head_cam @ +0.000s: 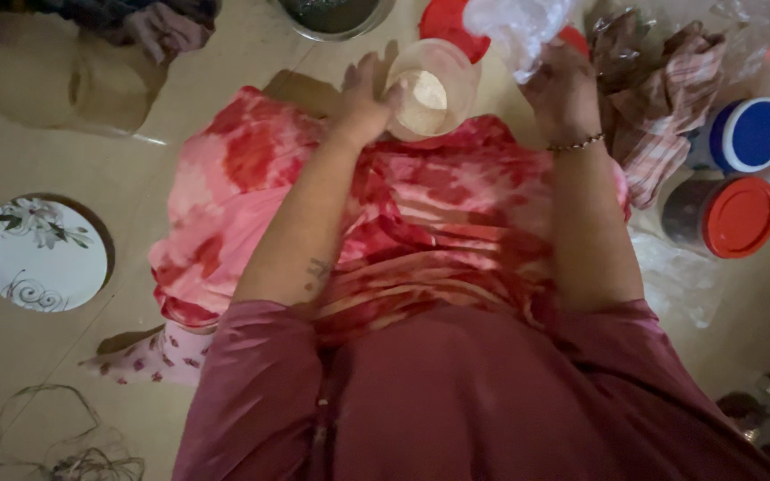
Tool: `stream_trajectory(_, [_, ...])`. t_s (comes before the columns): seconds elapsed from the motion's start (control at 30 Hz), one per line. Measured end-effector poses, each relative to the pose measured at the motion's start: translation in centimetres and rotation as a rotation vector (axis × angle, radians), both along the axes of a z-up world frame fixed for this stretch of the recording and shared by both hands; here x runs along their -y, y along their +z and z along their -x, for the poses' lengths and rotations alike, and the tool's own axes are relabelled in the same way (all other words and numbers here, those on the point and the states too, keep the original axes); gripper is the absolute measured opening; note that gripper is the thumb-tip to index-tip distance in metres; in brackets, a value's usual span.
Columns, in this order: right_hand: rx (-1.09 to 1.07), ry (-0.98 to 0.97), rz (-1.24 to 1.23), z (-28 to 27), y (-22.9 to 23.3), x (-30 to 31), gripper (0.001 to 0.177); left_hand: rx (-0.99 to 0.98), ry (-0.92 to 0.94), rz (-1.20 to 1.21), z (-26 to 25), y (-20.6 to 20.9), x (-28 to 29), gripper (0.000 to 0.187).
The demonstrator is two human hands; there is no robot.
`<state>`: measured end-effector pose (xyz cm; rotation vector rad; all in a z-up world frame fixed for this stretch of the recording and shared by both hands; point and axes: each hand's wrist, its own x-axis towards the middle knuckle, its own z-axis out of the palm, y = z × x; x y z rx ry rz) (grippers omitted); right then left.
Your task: The person sits on the floor and cleans the inside of a clear plastic container using a cloth. They then open a plastic bag containing a white granular substance and pour it into the container. Finally, they place a red lid on the container and wipe the outside with the cloth.
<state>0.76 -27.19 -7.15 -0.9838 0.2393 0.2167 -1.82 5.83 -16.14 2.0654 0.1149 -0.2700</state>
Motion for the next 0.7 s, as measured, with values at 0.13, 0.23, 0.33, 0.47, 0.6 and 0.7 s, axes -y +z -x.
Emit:
stream_trajectory(0.13, [-0.111, -0.075, -0.006, 0.7, 4.2, -0.6, 0.007, 0.082, -0.044, 0.095, 0.0, -1.0, 1.5, 0.072])
stream_trajectory(0.23, [0.071, 0.103, 0.332, 0.5, 2.3, 2.0, 0.005, -0.209, -0.022, 0.224, 0.4, 1.4, 1.5, 0.062])
stream_trajectory(0.33, [0.146, 0.11, 0.174, -2.1, -2.1, 8.1, 0.011, -0.096, -0.023, 0.299, 0.7, 2.9, 1.0, 0.053])
stream_trajectory(0.47, [0.217, 0.075, -0.203, -4.7, -3.1, 13.4, 0.022, -0.027, 0.018, 0.402, 0.9, 3.4, 0.5, 0.052])
stream_trajectory(0.6, [0.005, -0.168, 0.02, -3.0, 0.3, 11.5, 0.068, 0.099, 0.091, 0.646, 1.1, 4.4, 0.9, 0.056])
stream_trajectory(0.7, [0.058, 0.153, 0.392, 0.4, 2.8, 3.8, 0.083, 0.703, -0.074, 0.509, 1.4, 6.2, 0.5, 0.06])
